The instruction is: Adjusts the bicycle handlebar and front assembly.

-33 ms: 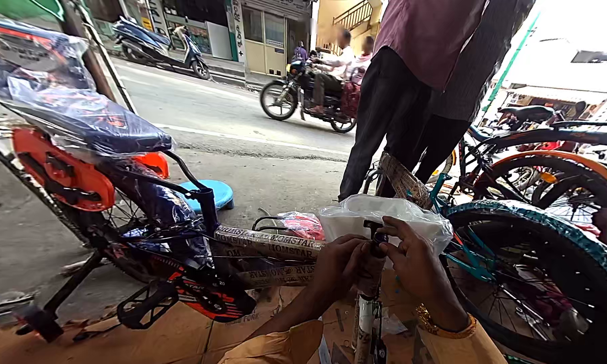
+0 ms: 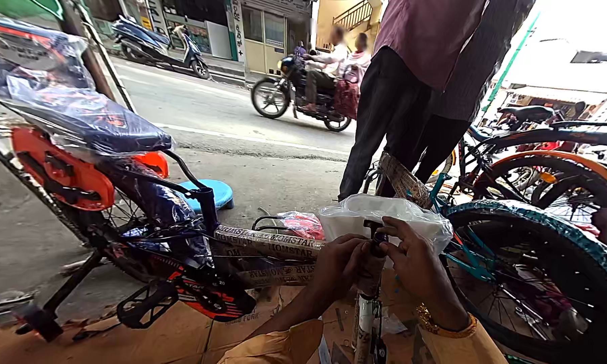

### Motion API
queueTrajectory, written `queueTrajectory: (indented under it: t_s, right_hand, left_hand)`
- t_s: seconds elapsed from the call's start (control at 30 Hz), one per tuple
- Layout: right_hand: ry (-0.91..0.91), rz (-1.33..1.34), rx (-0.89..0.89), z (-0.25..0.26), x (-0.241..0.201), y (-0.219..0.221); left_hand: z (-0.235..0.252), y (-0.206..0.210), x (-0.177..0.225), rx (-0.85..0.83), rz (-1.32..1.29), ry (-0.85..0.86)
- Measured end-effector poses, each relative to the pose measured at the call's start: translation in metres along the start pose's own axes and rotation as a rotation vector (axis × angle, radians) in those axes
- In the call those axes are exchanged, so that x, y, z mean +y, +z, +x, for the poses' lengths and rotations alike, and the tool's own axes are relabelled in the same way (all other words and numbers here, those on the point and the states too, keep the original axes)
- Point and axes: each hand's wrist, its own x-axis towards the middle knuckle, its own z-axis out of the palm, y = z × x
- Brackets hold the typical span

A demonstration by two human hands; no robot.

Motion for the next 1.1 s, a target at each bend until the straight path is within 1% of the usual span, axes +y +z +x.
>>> queueTrajectory:
  t_s: [0.27, 0.47, 0.63, 0.77, 0.9, 1.03, 1.1]
  right_hand:
    - [0.046, -0.046, 0.169, -0.006, -0.005, 0.014]
    - [0.036, -0.100, 0.192, -0.002, -0.001, 0.020]
    - [0.036, -0.138, 0.261, 0.001, 0.000, 0.026]
    - [0.059, -0.078, 0.237, -0.004, -0.002, 0.023]
    - [0.100, 0.025, 0.143, -0.004, 0.001, 0.018]
    - [0.093, 0.133, 0.078, -0.005, 0.003, 0.014]
    - [0.101, 0.143, 0.037, -0.005, 0.004, 0.012]
  left_hand:
    - [0.001, -0.003, 0.000, -0.013, -0.019, 0.009]
    - [0.001, -0.003, 0.000, -0.015, -0.032, -0.018]
    - [0.003, -0.003, 0.001, 0.005, -0.039, -0.024]
    - [0.003, -0.003, 0.001, -0.005, -0.038, -0.025]
    - [0.003, -0.004, 0.002, -0.015, -0.027, -0.040]
    - [0.004, -0.004, 0.004, -0.022, -0.019, -0.050]
    - [0.004, -0.004, 0.004, -0.020, -0.019, -0.047]
